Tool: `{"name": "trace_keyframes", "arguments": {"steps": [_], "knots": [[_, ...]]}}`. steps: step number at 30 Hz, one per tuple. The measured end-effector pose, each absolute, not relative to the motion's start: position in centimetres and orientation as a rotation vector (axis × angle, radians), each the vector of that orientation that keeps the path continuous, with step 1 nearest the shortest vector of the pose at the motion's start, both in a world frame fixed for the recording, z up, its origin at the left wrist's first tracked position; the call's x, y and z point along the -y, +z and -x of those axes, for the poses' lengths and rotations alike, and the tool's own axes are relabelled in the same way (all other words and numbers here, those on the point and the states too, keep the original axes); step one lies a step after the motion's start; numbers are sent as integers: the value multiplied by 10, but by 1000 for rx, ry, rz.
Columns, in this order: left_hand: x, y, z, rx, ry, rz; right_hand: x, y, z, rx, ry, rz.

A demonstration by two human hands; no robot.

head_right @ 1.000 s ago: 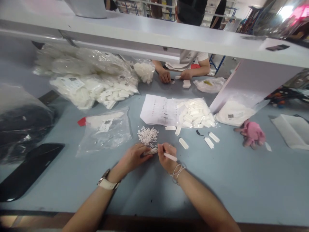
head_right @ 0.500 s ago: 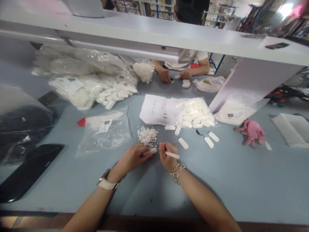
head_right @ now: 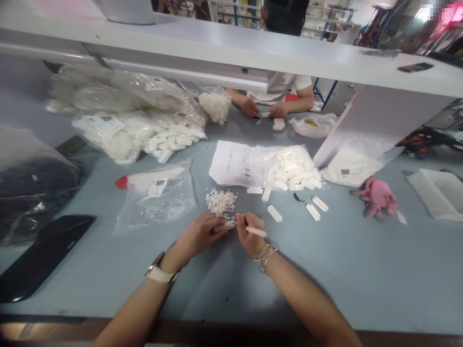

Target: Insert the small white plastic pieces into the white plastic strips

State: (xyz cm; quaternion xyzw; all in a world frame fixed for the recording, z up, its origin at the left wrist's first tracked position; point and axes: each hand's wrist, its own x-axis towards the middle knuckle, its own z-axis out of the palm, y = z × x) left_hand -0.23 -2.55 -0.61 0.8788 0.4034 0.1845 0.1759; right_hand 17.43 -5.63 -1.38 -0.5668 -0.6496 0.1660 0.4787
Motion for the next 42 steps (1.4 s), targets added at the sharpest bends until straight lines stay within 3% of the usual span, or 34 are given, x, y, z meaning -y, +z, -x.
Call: {"name": "trace_keyframes", "arguments": {"steps": [10,42], "knots": [[26,-8,3,-1166,540,-2487,54,-13,-173,1647,301,1403],[26,-5,2,-1151,530,-2472,59,-12,-175,1568,456,1367]]}}
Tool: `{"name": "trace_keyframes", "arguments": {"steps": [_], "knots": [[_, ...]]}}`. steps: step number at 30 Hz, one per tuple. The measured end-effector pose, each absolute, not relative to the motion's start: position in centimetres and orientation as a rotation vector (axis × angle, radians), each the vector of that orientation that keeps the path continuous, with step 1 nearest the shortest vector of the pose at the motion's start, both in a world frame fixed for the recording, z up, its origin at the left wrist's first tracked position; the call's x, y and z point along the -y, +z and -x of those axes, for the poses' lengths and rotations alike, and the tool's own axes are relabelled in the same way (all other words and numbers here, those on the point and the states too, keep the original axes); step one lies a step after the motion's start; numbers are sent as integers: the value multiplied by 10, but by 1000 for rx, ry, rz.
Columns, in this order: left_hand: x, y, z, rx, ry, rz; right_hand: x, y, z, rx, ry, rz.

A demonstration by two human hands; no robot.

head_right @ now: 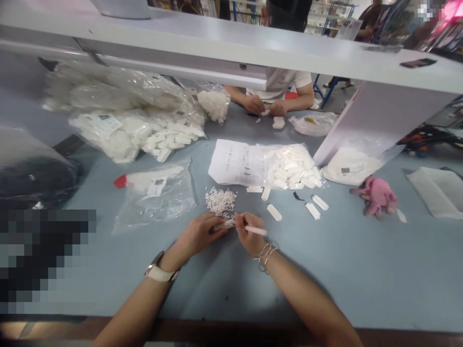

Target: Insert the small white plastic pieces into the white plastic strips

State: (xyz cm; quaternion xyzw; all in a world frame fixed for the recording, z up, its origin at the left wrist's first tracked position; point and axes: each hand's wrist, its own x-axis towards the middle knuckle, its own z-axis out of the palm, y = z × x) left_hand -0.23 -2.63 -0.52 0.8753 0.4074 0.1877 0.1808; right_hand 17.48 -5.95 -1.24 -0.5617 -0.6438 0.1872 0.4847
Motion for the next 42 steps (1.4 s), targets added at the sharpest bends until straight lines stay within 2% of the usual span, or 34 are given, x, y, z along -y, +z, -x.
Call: {"name": "trace_keyframes", "arguments": {"steps": [15,23,31,42], "knots": [[27,-4,2,-1173,489,-2463,56,-11,-174,1617,443,1386],[27,-4,2,-1185,481,-2488,56,-10,-172,1688,305,1362],[27,1,1,-1165,514,-2478,60,-13,-172,1608,412,1379],[27,-3,2,-1178,491,-2507,53,-10,-170,1688,226,1424]]}}
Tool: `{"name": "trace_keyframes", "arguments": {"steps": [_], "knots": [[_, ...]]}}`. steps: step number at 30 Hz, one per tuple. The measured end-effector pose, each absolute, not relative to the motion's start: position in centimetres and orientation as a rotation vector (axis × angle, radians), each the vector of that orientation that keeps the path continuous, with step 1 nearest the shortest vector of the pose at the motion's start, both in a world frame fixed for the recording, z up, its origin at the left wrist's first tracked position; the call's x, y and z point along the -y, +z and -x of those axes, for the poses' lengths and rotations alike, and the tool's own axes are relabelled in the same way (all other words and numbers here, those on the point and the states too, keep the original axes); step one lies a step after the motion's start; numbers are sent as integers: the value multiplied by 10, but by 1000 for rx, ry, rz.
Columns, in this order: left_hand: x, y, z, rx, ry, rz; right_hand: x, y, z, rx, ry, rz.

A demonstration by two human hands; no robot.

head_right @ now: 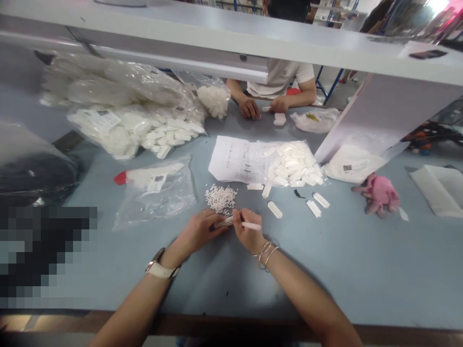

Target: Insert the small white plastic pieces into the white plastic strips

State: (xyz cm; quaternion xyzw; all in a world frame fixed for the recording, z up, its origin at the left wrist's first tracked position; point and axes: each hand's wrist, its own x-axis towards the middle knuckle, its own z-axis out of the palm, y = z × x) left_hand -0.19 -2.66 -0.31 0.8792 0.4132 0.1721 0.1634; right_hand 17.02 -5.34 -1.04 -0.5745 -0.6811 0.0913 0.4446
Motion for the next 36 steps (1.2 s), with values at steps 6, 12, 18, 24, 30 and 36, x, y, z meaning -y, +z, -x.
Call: {"name": "trace_keyframes", "arguments": {"steps": [6,12,18,24,30,36], "knots": [[27,-2,2,-1166,515,-2488,57,-11,-170,1762,219,1365],[27,-1,3,-1145,552,-2489,60,-11,-172,1618,340,1368],[27,2,2,-1162,523,-2497,57,-9,-172,1660,308,1364],[27,1,2,-1138,562,-2480,59,-9,-173,1581,400,1341],[28,2,2,-1145,551,-2494,57,-11,-173,1613,383,1349],[27,1,2,-1150,562,-2502,55,-8,-172,1701,255,1327]]}}
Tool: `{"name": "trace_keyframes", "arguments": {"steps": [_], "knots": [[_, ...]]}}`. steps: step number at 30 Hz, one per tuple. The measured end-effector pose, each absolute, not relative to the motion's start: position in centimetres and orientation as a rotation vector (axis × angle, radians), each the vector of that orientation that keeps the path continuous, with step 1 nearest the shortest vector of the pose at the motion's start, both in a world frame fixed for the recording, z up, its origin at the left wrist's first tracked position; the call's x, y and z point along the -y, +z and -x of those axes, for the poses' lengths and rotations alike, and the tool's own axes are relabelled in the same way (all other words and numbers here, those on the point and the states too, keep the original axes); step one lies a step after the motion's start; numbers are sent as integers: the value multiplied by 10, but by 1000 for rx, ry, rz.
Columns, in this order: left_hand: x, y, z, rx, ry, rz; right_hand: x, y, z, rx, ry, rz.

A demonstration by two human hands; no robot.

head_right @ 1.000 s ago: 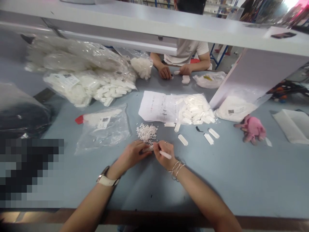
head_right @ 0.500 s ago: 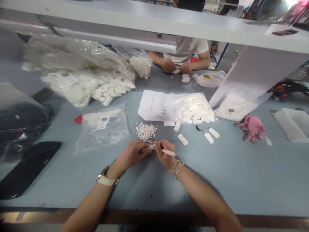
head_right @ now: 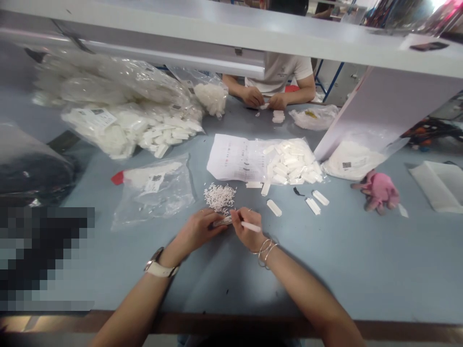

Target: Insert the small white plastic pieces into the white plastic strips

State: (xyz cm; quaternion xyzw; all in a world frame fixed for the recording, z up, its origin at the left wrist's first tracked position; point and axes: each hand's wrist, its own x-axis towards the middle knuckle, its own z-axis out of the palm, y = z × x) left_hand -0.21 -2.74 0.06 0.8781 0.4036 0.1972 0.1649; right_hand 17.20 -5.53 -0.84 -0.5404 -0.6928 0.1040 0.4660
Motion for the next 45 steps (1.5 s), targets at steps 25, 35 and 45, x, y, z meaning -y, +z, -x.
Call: {"name": "trace_keyframes", "arguments": {"steps": [25,35,45], "knots": [[27,1,2,-1114,614,-2493,57,-9,-173,1470,571,1382],[26,-2,3,-1105,642,-2506,56,-10,-172,1488,546,1386],[27,1,2,-1130,571,-2497,56,-10,-172,1519,511,1403]]}}
